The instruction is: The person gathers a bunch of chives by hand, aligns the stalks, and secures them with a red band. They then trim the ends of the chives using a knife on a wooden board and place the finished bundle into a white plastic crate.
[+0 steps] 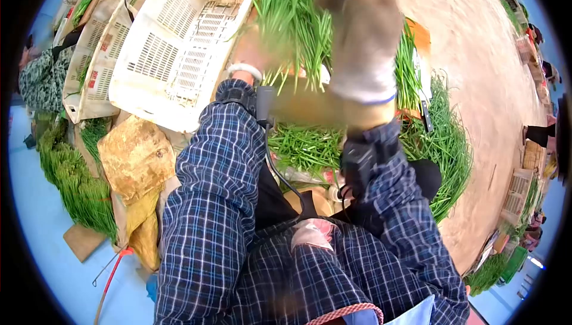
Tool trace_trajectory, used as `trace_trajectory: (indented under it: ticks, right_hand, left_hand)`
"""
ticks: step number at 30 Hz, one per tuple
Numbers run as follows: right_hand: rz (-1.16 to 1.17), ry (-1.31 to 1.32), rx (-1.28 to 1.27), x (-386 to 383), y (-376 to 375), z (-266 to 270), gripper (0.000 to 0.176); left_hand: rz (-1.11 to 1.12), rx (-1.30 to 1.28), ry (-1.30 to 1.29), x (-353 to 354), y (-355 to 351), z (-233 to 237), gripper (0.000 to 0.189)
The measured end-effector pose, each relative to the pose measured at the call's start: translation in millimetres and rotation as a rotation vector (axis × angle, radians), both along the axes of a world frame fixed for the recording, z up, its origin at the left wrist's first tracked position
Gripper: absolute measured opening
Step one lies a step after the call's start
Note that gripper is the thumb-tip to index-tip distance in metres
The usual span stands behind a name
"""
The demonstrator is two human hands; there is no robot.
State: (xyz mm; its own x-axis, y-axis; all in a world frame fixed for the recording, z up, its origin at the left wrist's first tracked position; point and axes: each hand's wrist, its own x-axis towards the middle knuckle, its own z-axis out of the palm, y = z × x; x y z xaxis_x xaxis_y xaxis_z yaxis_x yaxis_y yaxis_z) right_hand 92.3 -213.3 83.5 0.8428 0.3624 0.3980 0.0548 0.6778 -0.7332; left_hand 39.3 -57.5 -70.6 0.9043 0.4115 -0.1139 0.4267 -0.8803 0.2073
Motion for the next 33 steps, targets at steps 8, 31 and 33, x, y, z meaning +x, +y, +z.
trace_trajectory:
  ticks: [8, 31, 33]
  right_hand:
    - [-0.026, 0.142, -0.530, 8.9, 30.3, -90.0, 0.013]
    - [0.006, -0.318, -1.885, 26.5, 8.4, -164.1, 0.025]
    - [-0.050, 0.012, -1.598, 39.9, -10.6, -176.1, 0.028]
  left_hand:
    - [0.219, -0.431, 0.108, 8.5, 17.2, -16.3, 0.128]
    - [0.210, -0.424, 0.147, 19.6, 9.9, -4.8, 0.115]
    - [0.266, -0.470, 0.155, 21.8, 11.0, -5.5, 0.120]
